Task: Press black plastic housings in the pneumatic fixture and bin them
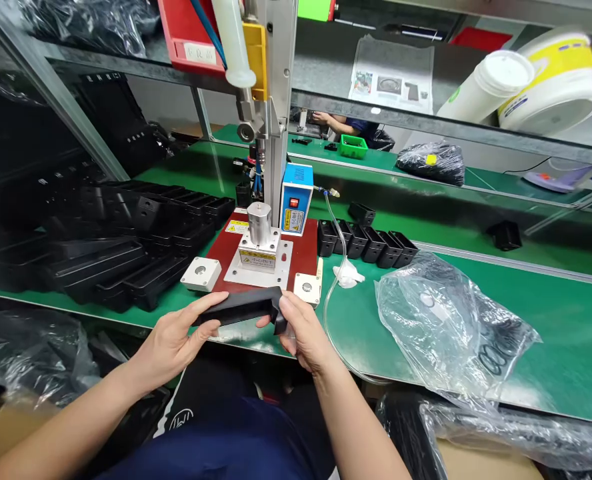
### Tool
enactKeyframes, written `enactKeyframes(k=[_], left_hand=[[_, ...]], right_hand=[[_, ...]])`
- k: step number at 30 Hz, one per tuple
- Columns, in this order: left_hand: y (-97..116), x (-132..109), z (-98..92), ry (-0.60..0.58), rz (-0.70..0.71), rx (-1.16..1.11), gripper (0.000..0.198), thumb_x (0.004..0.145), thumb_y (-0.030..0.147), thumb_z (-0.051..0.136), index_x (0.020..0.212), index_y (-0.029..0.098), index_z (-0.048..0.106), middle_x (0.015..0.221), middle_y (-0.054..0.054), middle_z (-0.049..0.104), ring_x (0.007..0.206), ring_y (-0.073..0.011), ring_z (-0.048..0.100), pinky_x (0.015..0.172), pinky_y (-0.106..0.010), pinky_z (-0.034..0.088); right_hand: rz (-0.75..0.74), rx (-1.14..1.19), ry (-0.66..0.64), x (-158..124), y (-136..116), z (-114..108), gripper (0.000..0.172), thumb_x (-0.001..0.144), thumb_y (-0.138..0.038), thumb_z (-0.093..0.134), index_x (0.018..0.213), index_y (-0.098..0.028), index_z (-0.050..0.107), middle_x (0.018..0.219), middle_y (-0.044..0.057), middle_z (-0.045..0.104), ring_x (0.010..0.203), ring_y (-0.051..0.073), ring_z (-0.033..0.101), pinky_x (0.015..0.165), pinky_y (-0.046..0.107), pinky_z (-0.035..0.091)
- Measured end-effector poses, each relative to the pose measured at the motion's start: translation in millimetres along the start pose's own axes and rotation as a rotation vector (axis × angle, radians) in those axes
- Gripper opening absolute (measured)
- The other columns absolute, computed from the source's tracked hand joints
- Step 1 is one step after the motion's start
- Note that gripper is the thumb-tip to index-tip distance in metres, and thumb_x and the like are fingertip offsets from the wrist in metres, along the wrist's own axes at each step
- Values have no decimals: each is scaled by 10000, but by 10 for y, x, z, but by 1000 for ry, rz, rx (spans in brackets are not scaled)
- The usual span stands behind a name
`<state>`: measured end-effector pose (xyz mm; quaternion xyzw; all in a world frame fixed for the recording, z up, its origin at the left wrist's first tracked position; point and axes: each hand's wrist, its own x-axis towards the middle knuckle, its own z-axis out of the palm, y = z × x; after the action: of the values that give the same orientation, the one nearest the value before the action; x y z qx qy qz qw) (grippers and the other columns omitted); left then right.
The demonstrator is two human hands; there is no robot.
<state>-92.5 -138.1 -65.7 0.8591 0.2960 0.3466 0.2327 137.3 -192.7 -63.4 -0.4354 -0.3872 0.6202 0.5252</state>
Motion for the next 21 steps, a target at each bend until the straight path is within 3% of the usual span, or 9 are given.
enactKeyframes(k=[2, 4, 6, 8, 12, 15, 18, 21], left_hand=[[1, 62, -15, 8, -43, -66, 431, 961, 349, 439, 1385, 292, 389, 1063, -35, 658, 812, -140, 645, 743, -242, 505], [1, 173, -24, 58, -86, -147, 417, 971, 406, 382, 1367, 277, 410, 1116, -49, 636, 958, -169, 628, 844, -276, 493], [0, 355, -37, 163, -101, -216, 380, 977, 421, 349, 1294, 259, 482, 1105, -50, 636, 1033, -180, 601, 903, -295, 468], [-4, 607, -63, 288, -83, -275, 331, 973, 413, 371, 1191, 234, 543, 1065, -47, 645, 1022, -175, 597, 907, -292, 460], [-71, 1225, -134, 476, 33, -331, 289, 951, 418, 424, 1083, 198, 558, 994, -44, 647, 966, -165, 601, 887, -286, 460], [-207, 1637, -127, 523, 45, -323, 284, 947, 411, 418, 1079, 193, 544, 1008, -50, 643, 955, -161, 597, 881, -286, 454], [-367, 1871, -52, 516, 13, -318, 276, 941, 398, 414, 1063, 191, 551, 999, -55, 643, 945, -168, 597, 872, -295, 452], [-470, 1924, 25, 493, 5, -306, 296, 937, 392, 400, 974, 180, 603, 992, -67, 649, 969, -185, 596, 892, -311, 446]], right_hand=[[-54, -115, 11, 11, -74, 29, 385, 882, -483, 582, 1162, -220, 557, 818, 35, 658, 414, 35, 352, 328, 151, 205], [-178, -258, 38, 31, -158, 61, 401, 857, -449, 626, 1194, -250, 540, 880, 33, 647, 529, 77, 468, 381, 157, 327], [-341, -415, 53, 79, -266, 85, 382, 843, -404, 651, 1188, -270, 554, 964, 32, 637, 676, 117, 558, 524, 203, 466], [-485, -554, 52, 173, -405, 92, 369, 838, -363, 663, 1186, -281, 571, 1055, 32, 630, 799, 145, 599, 690, 263, 518], [-666, -681, 95, 514, -732, 59, 378, 838, -353, 663, 1197, -262, 586, 1157, 50, 624, 973, 194, 606, 873, 339, 496], [-740, -668, 137, 822, -906, -7, 368, 831, -365, 663, 1175, -250, 601, 1162, 53, 629, 1051, 217, 588, 961, 376, 459], [-741, -667, 149, 1059, -943, -100, 370, 821, -392, 658, 1157, -246, 608, 1169, 49, 627, 1082, 228, 572, 969, 392, 457], [-726, -686, 148, 1162, -894, -184, 371, 830, -404, 637, 1156, -229, 611, 1182, 54, 627, 1078, 224, 568, 969, 395, 453]])
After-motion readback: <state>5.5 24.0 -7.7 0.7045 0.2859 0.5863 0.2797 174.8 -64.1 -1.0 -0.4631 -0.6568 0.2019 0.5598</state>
